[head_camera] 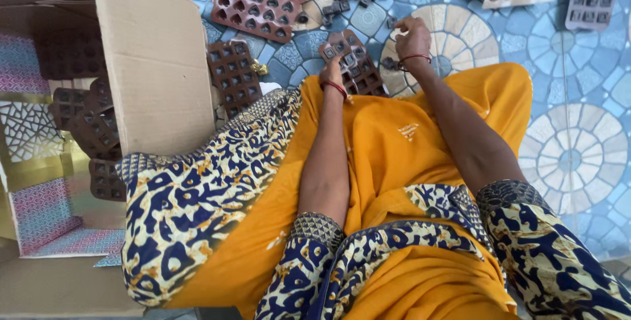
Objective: The person sits on the floor and places small dark square pieces into the cavities of a brown plastic mold. They pick up pieces from a pile on the floor and insert them into the mold one by one, filling the slots.
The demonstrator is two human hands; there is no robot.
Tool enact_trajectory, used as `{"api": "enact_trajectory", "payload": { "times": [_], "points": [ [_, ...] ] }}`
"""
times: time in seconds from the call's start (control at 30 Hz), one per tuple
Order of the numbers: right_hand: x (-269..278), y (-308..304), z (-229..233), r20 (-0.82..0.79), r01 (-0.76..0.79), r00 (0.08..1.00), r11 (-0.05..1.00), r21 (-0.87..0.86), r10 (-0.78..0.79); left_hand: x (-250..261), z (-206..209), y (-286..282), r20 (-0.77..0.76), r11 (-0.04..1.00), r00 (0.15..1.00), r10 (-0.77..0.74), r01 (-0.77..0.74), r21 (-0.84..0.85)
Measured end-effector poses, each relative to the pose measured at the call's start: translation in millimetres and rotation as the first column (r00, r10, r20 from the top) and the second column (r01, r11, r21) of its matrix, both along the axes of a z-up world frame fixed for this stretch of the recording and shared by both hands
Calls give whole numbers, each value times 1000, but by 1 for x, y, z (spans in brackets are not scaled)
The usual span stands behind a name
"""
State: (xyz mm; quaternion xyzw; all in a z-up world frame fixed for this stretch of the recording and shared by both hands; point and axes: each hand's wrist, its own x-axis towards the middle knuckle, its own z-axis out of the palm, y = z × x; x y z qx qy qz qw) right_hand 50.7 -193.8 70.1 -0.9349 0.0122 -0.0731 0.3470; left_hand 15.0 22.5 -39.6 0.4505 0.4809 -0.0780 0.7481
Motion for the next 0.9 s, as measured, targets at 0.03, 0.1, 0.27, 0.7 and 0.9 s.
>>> {"api": "enact_trajectory", "payload": {
  "times": [0.03,0.1,0.27,0.7,0.9],
  "points": [
    [9,-2,2,5,-12,1000,999,-35,13,0,-3,1,-3,1000,1000,-5,5,-16],
    [22,1,4,28,-29,999,995,-92,32,2,-5,1,11,1000,1000,-22,22,11],
    [47,21,13,79,-98,991,988,-120,108,-2,-8,-1,57,996,997,58,-54,-70],
    [62,35,0,-85,-344,937,856,-386,339,-3,-10,1,100,989,993,57,-43,-140],
    [-27,3,28,-41,-317,947,910,-267,318,6,-4,-4,204,999,979,10,-1,-46]
  ]
}}
